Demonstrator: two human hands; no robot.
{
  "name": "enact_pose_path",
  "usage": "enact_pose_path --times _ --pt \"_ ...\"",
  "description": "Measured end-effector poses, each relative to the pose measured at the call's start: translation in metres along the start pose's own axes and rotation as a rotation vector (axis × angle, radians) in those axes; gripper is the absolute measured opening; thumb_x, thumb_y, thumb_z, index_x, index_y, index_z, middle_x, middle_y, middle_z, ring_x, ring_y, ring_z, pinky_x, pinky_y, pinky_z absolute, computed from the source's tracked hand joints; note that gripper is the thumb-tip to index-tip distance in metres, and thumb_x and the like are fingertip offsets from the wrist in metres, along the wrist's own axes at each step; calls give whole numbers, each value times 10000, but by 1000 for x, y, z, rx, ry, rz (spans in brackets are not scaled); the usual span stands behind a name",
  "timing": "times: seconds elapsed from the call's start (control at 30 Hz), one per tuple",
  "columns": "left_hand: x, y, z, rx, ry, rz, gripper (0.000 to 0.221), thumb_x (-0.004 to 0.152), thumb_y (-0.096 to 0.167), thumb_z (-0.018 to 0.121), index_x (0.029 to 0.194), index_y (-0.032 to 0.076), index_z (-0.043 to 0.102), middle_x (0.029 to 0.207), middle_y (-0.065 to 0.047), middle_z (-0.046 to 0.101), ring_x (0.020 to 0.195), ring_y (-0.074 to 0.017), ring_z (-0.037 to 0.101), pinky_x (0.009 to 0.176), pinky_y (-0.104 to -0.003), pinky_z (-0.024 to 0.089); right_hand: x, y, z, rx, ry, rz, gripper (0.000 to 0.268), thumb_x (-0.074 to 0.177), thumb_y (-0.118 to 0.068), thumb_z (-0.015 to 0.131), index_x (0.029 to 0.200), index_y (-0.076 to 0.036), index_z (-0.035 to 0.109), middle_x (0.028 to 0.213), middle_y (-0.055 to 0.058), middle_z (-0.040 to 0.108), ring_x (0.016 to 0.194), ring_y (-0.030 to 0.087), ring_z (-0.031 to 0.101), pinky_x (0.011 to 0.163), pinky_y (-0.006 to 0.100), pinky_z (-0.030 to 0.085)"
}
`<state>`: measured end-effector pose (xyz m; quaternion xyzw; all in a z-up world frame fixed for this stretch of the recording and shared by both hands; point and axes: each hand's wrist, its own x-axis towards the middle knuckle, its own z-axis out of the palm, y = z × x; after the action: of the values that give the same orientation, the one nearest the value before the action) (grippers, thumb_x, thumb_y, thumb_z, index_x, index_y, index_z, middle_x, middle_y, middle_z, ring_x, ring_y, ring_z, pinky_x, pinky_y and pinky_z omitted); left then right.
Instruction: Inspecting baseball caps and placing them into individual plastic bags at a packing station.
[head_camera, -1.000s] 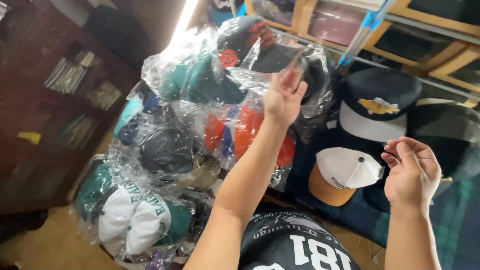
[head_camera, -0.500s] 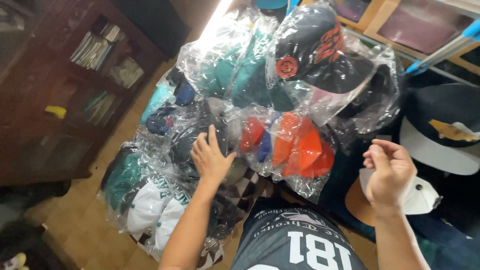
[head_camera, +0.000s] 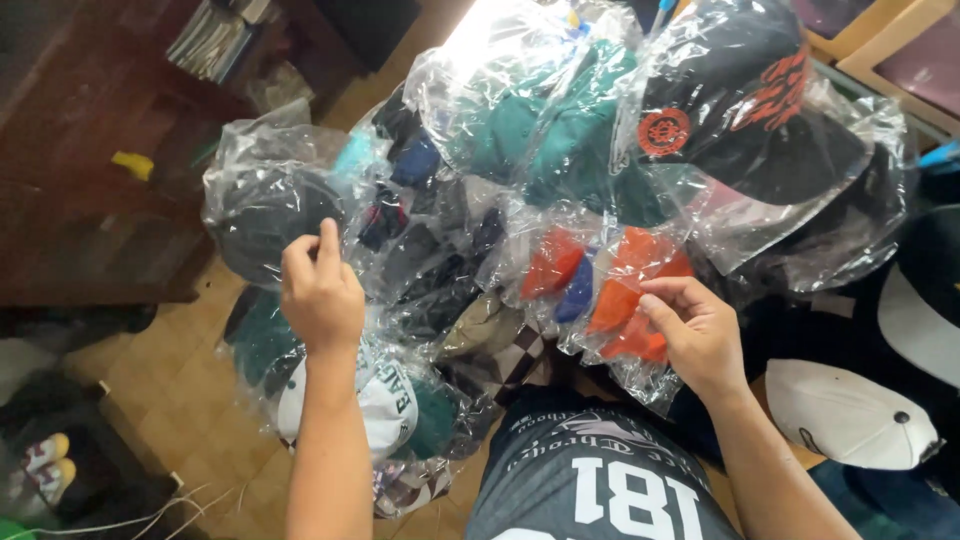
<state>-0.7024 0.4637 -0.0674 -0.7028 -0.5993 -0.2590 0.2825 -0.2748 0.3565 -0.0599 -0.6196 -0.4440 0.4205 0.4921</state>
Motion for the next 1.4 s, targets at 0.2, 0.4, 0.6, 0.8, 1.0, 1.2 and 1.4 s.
enact_pose_path --times 0.2,0.4,0.6,0.8,1.0,1.2,1.4 --pt "-84 -49 118 53 -595 21 245 964 190 658 1193 209 743 986 -37 589 928 -273 645 603 -416 623 6 0 17 51 -90 32 199 933 -48 738 1125 -2 763 724 143 705 638 145 652 665 296 555" --pt "-93 13 129 -209 -813 2 397 744 206 758 1129 121 718 1065 -83 614 1032 -333 624 859 -473 520 3 -2 13 34 -59 65 194 945 -43 726 1131 -6 768 743 143 707 666 145 651 687 315 562" --pt "-92 102 56 -261 -1351 23 667 711 576 793 1114 61 661 1003 -200 747 973 -418 730 836 -509 535 0 15 24 2 -179 165 216 909 -90 748 1117 -47 787 784 103 749 726 133 642 698 316 560" --pt "-92 90 59 -795 -1466 -354 411 740 212 783 1133 100 736 1033 -181 766 1066 -415 698 877 -491 545 -1 7 28 -44 -252 215 200 886 -118 774 1077 -76 812 752 83 752 693 120 659 648 280 570" --pt "1 42 7 -1401 -1597 -910 430 672 5 693 1089 79 764 946 -59 779 858 -217 716 813 -359 552 4 13 29 -40 -387 396 345 910 -169 756 1250 -113 750 1065 144 816 954 203 743 872 394 606" --pt "25 43 -8 -1646 -1465 -781 504 708 -109 713 1201 -4 717 1065 -146 775 947 -193 694 845 -380 574 -13 11 65 324 -668 702 883 861 -267 743 1600 -164 270 1026 261 745 835 347 788 712 434 664" --pt "29 56 -18 -1773 -1390 -756 507 756 -101 754 1251 -11 685 1124 -173 766 1021 -205 702 906 -419 576 -14 43 76 538 -522 612 951 789 96 761 1576 -199 315 923 234 707 699 337 777 576 453 675"
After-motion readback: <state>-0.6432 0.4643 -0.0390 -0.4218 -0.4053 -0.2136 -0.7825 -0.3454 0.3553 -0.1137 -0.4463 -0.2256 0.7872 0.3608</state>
